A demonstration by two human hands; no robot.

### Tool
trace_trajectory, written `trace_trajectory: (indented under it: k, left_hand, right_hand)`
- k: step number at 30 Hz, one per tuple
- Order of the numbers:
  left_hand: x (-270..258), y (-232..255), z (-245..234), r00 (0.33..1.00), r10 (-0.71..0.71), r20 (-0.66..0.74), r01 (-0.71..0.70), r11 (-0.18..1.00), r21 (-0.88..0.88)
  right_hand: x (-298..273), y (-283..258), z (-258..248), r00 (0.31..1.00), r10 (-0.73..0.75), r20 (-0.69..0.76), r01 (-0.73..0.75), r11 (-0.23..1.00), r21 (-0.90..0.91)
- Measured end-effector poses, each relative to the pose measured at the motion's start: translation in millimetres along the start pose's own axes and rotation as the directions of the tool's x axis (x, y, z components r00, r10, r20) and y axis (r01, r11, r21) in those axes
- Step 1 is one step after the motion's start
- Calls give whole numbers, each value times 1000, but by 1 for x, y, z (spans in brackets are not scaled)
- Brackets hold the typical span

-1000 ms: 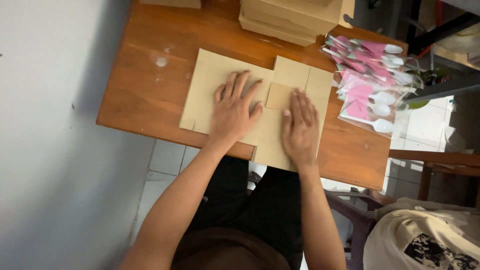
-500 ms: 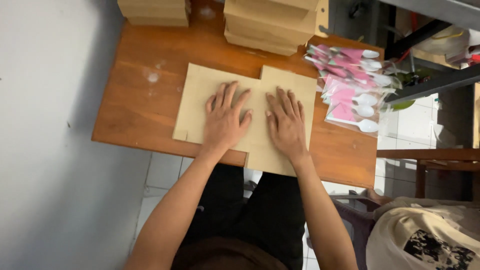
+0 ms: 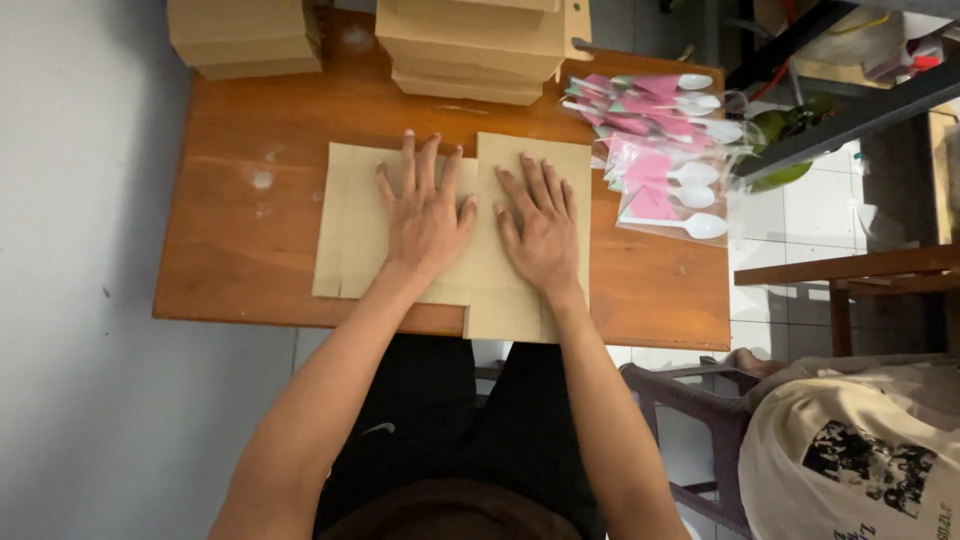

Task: The person folds flat cardboard sheets into small rectangular boxes by hand. They crease the flaps, fold the sides up, and tuck the tabs to form the box shape, then stack the finished boxes on the table.

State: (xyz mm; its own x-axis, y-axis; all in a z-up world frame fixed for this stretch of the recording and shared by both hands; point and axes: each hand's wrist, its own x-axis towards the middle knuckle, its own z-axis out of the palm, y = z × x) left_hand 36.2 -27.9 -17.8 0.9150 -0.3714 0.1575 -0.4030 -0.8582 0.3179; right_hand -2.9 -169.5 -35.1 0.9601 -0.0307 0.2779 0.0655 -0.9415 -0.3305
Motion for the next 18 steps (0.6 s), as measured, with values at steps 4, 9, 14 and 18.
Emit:
trace_trajectory:
  k: [4, 9, 14, 18]
  left_hand:
    - [-8, 8, -13, 999, 41, -25, -40, 998, 44]
    - [-20, 2, 4, 978, 193, 81, -196, 980, 33]
    - [-18, -7, 6, 954, 281, 108, -275, 959, -66]
    - [-21, -17, -9, 963, 242, 118, -238, 970, -49]
  right_hand:
    - [0, 1, 1, 1000, 19, -7, -19, 1000, 17]
    - [-1, 1, -1, 1000, -17, -19, 17, 1000, -7]
    - [1, 0, -2, 1000, -17, 9, 17, 1000, 18]
    - [-2, 10, 7, 1000, -10, -19, 11, 1000, 24]
